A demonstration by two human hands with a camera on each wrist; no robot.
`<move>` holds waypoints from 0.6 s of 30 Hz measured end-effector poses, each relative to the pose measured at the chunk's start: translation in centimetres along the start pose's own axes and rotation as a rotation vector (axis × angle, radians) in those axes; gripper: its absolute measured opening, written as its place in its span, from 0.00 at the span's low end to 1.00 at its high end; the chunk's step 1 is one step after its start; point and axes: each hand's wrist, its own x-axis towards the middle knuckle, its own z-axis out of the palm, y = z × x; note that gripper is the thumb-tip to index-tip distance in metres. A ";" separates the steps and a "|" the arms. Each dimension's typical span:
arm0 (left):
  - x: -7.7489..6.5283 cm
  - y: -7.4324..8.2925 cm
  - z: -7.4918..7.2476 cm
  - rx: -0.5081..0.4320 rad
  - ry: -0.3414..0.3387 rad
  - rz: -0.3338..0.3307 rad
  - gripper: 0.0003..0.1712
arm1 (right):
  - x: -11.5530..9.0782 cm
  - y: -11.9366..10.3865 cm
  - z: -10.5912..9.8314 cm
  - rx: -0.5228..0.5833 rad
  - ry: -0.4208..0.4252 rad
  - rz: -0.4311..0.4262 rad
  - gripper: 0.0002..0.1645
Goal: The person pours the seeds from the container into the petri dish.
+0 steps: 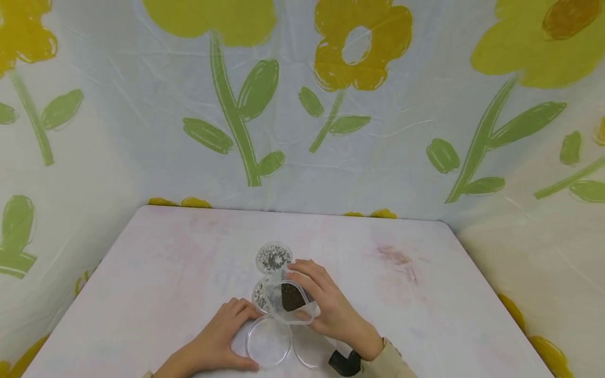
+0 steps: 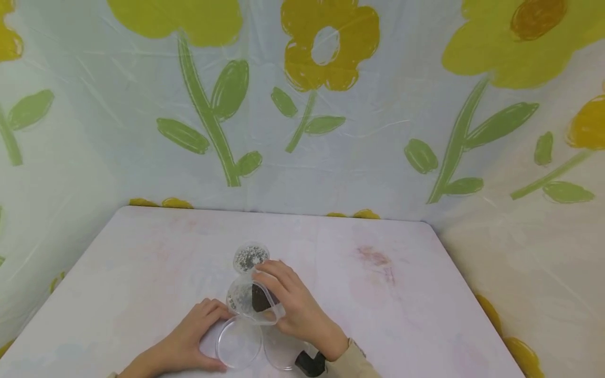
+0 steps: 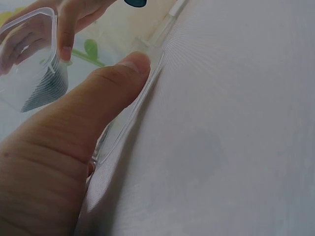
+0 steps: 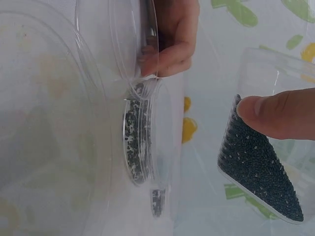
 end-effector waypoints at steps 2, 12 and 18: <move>-0.1 0.0 0.0 -0.001 0.001 0.001 0.45 | 0.2 -0.1 0.0 -0.009 0.001 -0.007 0.53; 0.2 -0.1 -0.2 -0.010 0.008 0.013 0.45 | 0.1 -0.3 0.1 -0.036 -0.035 0.005 0.57; 0.1 0.4 -0.1 -0.027 0.007 0.013 0.44 | -0.3 -0.5 0.4 -0.071 -0.041 -0.014 0.55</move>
